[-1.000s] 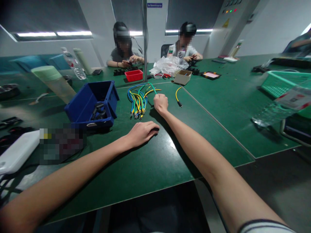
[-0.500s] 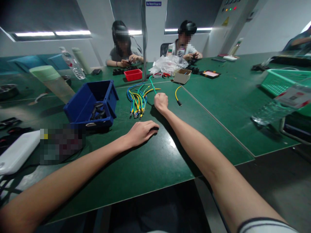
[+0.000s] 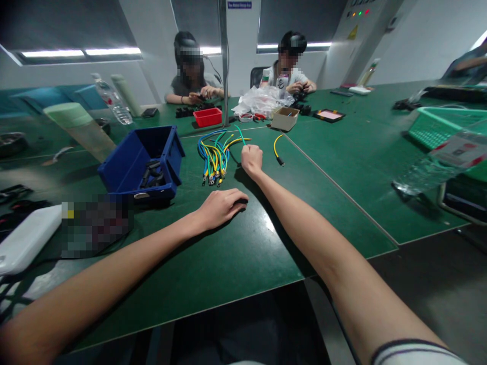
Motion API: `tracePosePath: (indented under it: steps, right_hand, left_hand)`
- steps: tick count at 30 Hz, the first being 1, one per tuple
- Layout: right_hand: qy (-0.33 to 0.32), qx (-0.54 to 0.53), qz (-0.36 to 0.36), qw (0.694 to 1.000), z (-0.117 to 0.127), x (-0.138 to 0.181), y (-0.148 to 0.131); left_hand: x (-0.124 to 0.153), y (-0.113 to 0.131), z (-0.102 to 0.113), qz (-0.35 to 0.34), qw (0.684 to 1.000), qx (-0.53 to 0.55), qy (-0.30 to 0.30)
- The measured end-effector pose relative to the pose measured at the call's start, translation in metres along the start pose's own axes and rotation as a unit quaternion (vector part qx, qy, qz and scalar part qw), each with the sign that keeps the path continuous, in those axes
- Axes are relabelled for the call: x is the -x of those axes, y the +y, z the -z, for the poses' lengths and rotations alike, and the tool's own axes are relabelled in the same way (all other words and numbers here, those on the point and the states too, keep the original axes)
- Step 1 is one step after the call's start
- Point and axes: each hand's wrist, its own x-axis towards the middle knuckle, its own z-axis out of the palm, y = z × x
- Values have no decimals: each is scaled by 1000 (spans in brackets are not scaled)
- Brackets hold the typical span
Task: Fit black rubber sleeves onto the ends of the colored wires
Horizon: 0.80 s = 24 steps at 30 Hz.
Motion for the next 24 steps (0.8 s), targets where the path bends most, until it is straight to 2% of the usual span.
tracePosePath:
  steps: [13,24]
  right_hand:
    - [23,-72,2,997,1,-1,4]
    - [35,-50,-1,998,0,-2,5]
  left_hand:
    - [1,-1,0,-3,1000,8,8]
    - [0,0,0,1,1000,6,6]
